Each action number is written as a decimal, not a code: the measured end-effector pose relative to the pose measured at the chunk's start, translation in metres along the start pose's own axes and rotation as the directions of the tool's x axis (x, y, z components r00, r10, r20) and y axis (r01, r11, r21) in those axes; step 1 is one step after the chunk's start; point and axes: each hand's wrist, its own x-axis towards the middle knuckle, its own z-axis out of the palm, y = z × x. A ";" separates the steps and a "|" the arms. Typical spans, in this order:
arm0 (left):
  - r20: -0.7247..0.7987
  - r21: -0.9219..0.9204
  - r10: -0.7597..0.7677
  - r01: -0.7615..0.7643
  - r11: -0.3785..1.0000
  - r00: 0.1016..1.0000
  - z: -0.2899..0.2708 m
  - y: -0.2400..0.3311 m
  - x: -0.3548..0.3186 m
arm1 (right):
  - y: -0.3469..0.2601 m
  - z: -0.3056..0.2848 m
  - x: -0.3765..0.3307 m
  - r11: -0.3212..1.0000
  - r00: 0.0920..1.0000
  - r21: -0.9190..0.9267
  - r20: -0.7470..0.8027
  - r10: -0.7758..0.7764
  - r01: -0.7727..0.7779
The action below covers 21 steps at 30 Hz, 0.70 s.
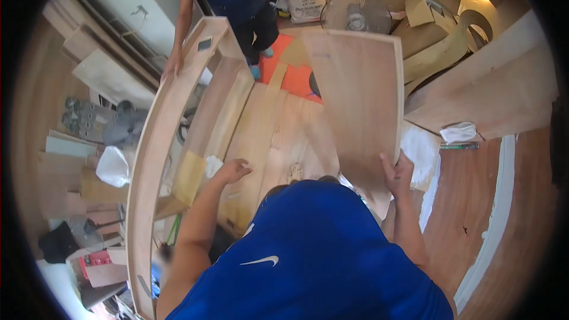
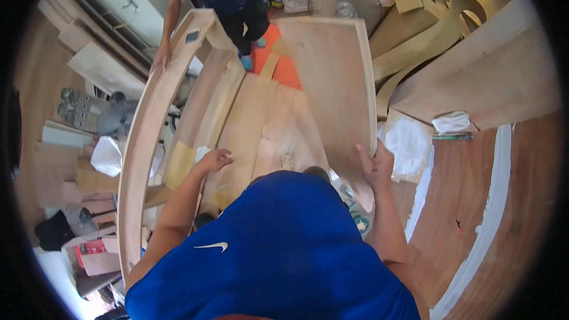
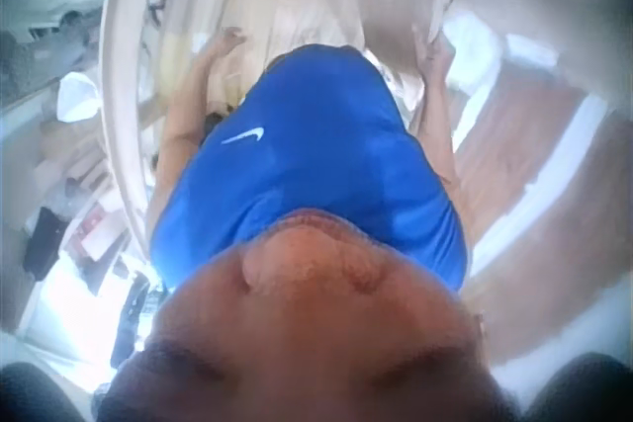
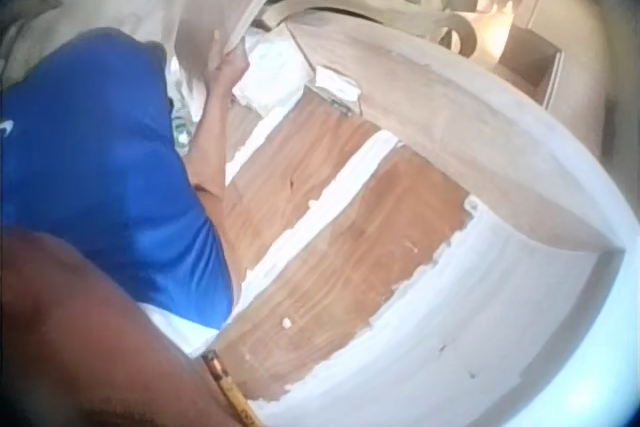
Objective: The person measures a piece of plywood with a tape measure and then carries it to a partially assembled wooden cabinet. They insert the plywood into the cabinet as a shelf and use a rubber mallet to tap it into place, ensuring a snug fit.
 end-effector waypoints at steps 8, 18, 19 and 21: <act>-0.310 -0.208 0.181 -0.252 0.945 0.933 -0.117 0.108 0.152 | -0.037 0.047 0.260 0.972 0.958 0.212 -0.283 -0.038 0.101; -0.189 -0.478 -0.218 0.104 0.872 0.958 -0.114 0.099 0.193 | -0.016 0.120 0.563 0.841 0.910 0.482 -0.414 -0.029 0.246; -0.200 -0.506 -0.253 0.121 0.854 0.947 -0.121 0.102 0.197 | -0.016 0.124 0.586 0.851 0.912 0.474 -0.411 -0.013 0.225; -0.224 -0.530 -0.288 0.132 0.837 0.931 -0.147 0.117 0.208 | -0.012 0.135 0.630 0.851 0.909 0.481 -0.418 0.009 0.212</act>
